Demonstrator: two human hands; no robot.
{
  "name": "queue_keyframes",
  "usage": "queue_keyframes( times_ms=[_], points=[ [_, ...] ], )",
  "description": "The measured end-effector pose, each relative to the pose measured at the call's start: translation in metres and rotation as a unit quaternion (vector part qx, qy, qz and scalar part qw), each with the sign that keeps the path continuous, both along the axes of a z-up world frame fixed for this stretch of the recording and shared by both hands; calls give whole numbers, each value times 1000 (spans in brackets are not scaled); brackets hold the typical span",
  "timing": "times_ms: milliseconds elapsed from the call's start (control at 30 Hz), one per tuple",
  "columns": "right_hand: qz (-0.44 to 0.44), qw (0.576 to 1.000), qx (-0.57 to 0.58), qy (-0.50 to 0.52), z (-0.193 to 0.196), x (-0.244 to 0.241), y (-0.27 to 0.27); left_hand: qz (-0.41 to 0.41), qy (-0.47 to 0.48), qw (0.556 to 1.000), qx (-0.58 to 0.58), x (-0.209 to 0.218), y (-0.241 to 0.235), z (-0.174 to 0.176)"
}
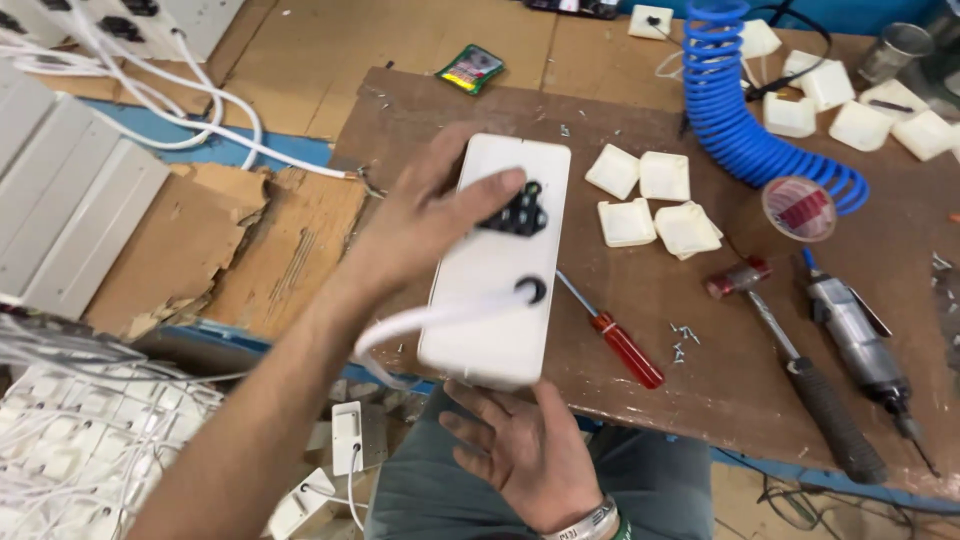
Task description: The person takes a white plastic enclosure from a stack, places it on the workbench, and uses a screwdriver to drive screws into its end cap while holding the cap in place. They handle small white plastic end pieces and continue fastening screws on the enclosure.
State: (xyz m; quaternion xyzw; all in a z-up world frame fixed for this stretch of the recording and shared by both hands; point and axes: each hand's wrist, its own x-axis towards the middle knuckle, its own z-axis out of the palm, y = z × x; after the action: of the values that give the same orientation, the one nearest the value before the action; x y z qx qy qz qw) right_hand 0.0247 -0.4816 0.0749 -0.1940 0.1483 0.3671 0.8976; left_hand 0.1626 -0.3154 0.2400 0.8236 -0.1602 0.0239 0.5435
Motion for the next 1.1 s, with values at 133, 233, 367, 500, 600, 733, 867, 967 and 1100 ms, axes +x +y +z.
queue_keyframes(
  times_ms=[133,233,367,500,600,733,867,967,1100],
  points=[
    [3,1000,21,-13,9,-16,-1,9,9,994,-107,-33,-12,-10],
    [4,998,55,-22,34,-24,11,54,1,992,-114,-58,-8,-12],
    [-77,996,37,-15,59,-22,33,83,17,982,-167,-93,-4,-13],
    [-162,984,-57,-40,59,-33,32,111,-16,975,-194,-137,-7,-16],
    [-173,975,-124,-56,54,-48,24,139,-101,969,-176,-169,-16,-16],
    [-122,987,-98,-39,42,-37,11,198,-183,942,-199,-194,-22,-20],
    [-33,998,34,-32,38,11,11,203,-232,934,-183,-185,-15,-32],
    [6,992,95,-82,27,49,12,174,-229,952,-107,-166,-9,-40],
    [40,978,135,-156,-18,102,10,136,-287,948,-29,-140,-7,-52]
  ],
)
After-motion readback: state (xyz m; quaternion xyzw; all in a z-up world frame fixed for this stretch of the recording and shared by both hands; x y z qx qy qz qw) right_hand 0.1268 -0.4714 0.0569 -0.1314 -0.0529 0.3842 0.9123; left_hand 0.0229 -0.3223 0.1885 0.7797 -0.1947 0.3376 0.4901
